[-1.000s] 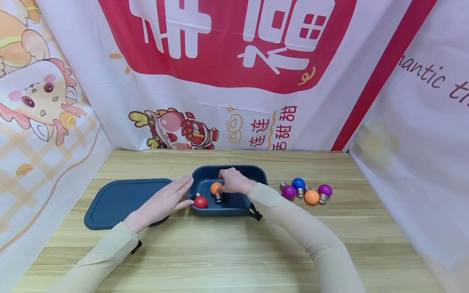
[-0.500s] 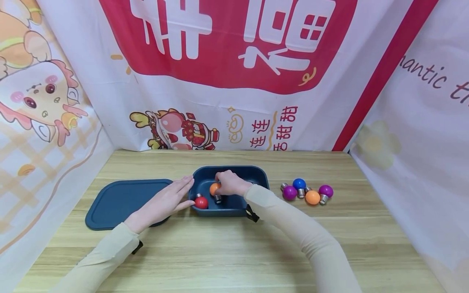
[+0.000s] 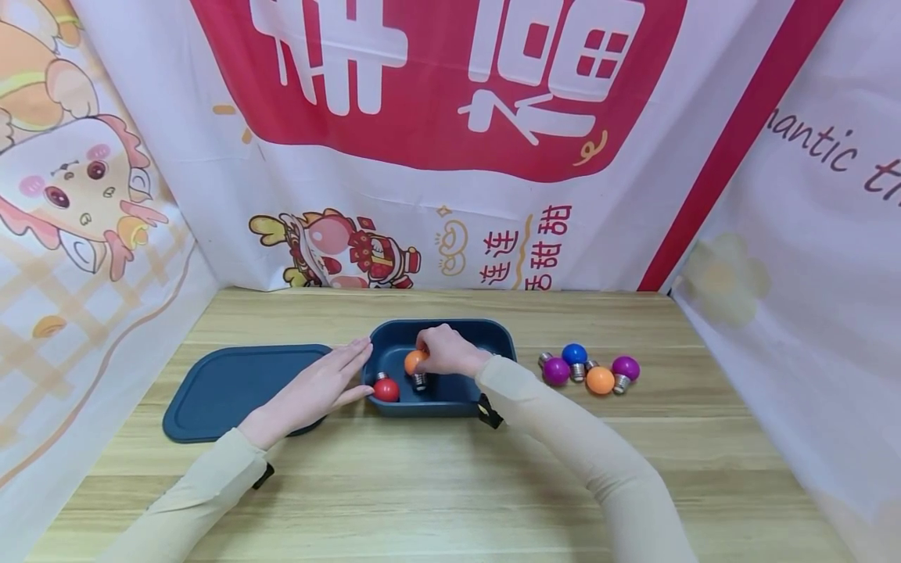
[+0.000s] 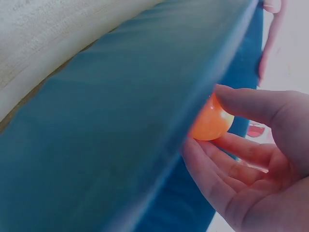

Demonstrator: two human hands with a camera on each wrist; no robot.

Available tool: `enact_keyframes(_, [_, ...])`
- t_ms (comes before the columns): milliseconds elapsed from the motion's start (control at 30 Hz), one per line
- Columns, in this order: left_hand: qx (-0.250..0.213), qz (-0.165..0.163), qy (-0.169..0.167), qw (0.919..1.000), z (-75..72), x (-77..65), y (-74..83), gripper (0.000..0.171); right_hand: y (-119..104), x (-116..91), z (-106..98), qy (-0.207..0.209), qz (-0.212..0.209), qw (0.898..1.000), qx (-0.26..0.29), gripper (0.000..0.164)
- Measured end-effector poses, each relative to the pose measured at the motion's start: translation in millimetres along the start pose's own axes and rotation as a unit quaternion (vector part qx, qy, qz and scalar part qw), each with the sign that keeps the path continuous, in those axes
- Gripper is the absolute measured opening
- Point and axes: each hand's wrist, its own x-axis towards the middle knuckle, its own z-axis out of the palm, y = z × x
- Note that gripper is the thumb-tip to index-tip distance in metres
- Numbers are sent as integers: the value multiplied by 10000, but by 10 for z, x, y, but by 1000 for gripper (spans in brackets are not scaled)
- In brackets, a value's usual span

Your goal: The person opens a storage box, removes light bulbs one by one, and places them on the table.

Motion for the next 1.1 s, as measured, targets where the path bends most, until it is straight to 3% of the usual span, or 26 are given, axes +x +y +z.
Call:
enact_keyframes(400, [67, 30, 55, 10000, -14, -2, 22, 75, 173, -259, -238, 538, -330, 9977, 247, 27])
enact_keyframes(733, [73, 51, 78, 9999, 20, -7, -1, 76, 364, -522, -259, 916, -471, 9937, 444, 26])
enact_keyframes(1100, [33, -4, 19, 10000, -5, -2, 15, 75, 544, -721, -356, 1100, -247, 9906, 775, 29])
